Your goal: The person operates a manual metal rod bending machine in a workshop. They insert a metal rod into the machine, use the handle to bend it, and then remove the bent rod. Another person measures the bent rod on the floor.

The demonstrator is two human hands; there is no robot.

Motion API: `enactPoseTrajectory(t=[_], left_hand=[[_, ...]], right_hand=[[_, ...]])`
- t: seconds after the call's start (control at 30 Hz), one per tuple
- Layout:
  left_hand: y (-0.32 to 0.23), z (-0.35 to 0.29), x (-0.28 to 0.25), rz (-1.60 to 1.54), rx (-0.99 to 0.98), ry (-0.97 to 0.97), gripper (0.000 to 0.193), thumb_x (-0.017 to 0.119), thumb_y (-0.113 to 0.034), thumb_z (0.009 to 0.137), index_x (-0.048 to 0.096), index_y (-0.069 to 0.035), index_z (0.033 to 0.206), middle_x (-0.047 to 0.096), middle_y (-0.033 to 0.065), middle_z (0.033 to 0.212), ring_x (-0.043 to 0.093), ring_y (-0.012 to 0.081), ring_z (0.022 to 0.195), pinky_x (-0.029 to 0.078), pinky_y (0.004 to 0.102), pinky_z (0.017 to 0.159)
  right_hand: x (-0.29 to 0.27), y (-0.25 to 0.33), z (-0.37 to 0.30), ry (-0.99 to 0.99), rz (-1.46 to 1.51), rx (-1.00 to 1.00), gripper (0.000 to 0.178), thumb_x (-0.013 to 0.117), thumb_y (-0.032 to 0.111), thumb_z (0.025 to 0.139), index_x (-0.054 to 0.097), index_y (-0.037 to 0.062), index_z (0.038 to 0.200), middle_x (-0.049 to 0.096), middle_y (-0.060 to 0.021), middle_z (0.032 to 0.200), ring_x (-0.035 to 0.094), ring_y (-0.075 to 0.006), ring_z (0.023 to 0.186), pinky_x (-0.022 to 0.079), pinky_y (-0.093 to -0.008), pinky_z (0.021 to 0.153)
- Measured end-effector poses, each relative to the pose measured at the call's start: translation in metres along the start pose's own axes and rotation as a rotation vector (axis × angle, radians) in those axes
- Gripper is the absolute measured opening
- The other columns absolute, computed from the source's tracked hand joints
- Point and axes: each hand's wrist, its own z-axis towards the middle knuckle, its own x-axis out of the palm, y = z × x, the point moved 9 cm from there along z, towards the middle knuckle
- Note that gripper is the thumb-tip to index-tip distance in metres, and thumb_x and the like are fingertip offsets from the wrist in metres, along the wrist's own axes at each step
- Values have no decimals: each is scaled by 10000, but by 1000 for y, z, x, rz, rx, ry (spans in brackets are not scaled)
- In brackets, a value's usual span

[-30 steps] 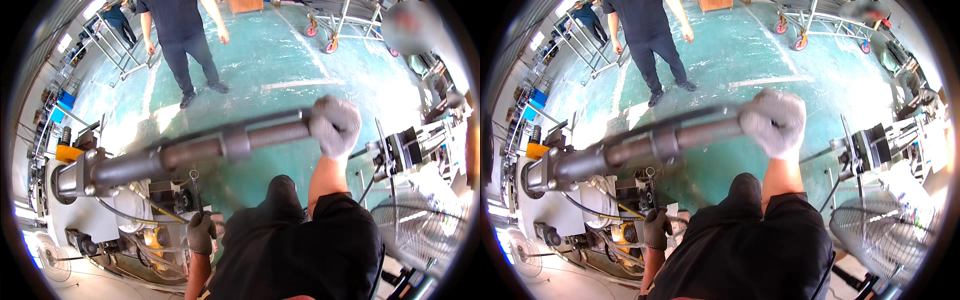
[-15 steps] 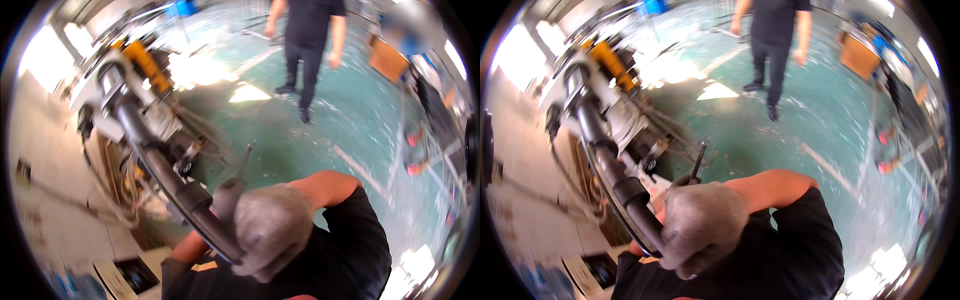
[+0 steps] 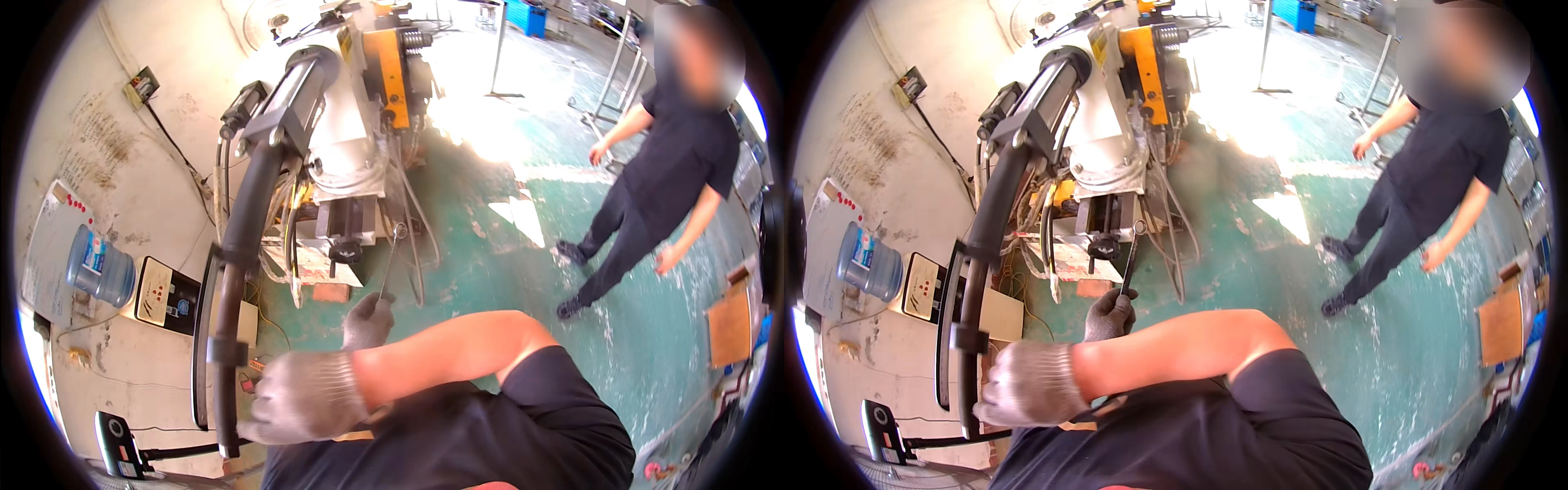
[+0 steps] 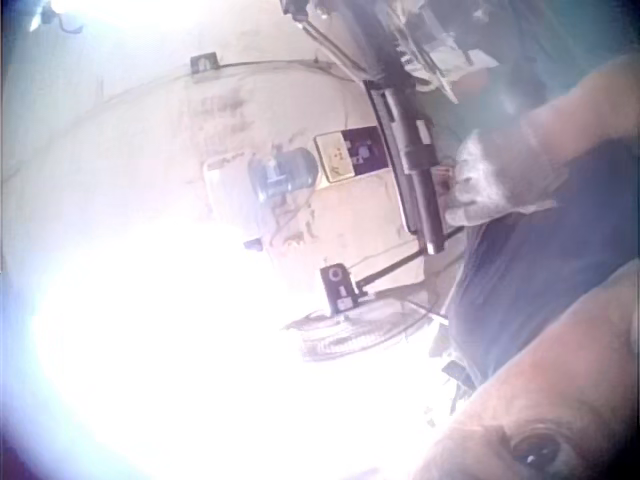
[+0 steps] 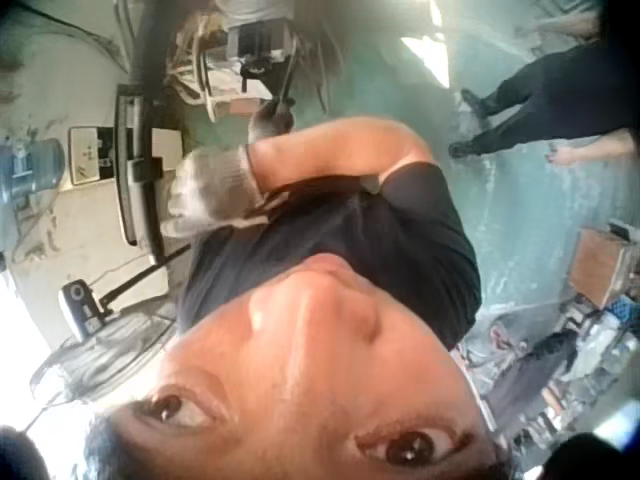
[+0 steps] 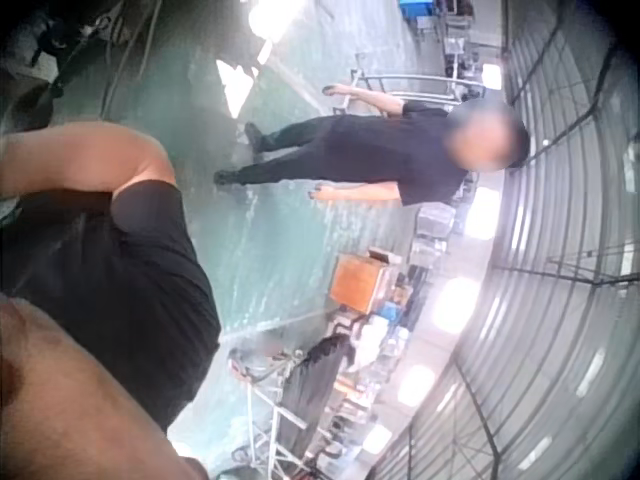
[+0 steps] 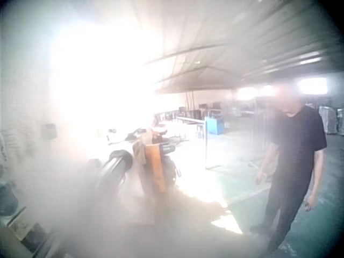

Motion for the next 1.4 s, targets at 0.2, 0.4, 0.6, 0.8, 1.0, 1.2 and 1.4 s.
enactPoseTrajectory(t=[0.2, 0.4, 0.6, 0.8, 1.0, 1.2, 1.4], left_hand=[[-143, 42, 78, 67, 684, -210, 239, 667, -210, 1105, 734, -12, 1219, 656, -9, 891, 570, 96, 749, 469, 283, 675], [-366, 107, 126, 19, 709, -434, 258, 643, -238, 1118, 750, -10, 1173, 634, -12, 817, 546, 69, 735, 429, 256, 640], [-509, 178, 61, 373, 727, -990, 324, 665, -322, 1026, 825, -72, 1157, 813, 231, 1080, 784, 362, 983, 595, 409, 908], [-621, 272, -53, 725, 601, -1161, 290, 668, -359, 993, 820, -196, 1178, 821, 147, 1128, 780, 361, 1047, 602, 446, 933], [-656, 398, -135, 877, 348, -1219, 308, 632, -319, 979, 815, -224, 1207, 803, 133, 1251, 754, 373, 1169, 588, 456, 1013], [-643, 481, -173, 962, 170, -1178, 309, 657, -265, 967, 830, -222, 1219, 793, 155, 1264, 742, 373, 1210, 576, 445, 1049], [-615, 492, -173, 940, 222, -1216, 241, 704, -214, 941, 848, -118, 1109, 808, 182, 1104, 765, 357, 1089, 583, 423, 986]], right_hand=[[-244, -97, -184, -341, -468, 436, 154, 773, 140, 872, 773, 150, 1026, 784, -59, 946, 758, -255, 815, 635, -420, 782], [-386, -161, -405, -566, -297, 1259, 182, 794, 109, 961, 799, 5, 1110, 800, -113, 947, 745, -148, 848, 599, -306, 790], [-472, -308, -357, -451, -196, 1064, 202, 792, 188, 975, 808, 24, 1093, 812, -168, 1012, 804, -251, 880, 627, -349, 818], [-531, -509, -282, -289, -337, 865, 291, 761, 352, 997, 813, 100, 1131, 816, -142, 1049, 792, -310, 980, 616, -383, 893], [-577, -711, -206, -112, -444, 800, 360, 732, 413, 988, 831, 106, 1147, 819, -148, 1088, 779, -328, 1034, 596, -408, 970], [-548, -911, -132, 150, -393, 848, 410, 706, 436, 934, 825, 163, 1216, 807, -145, 1215, 755, -345, 1119, 574, -417, 1046], [-454, -1072, -74, 484, -399, 834, 639, 661, 554, 992, 731, 89, 1423, 737, -169, 1433, 710, -375, 1286, 539, -492, 1122]])
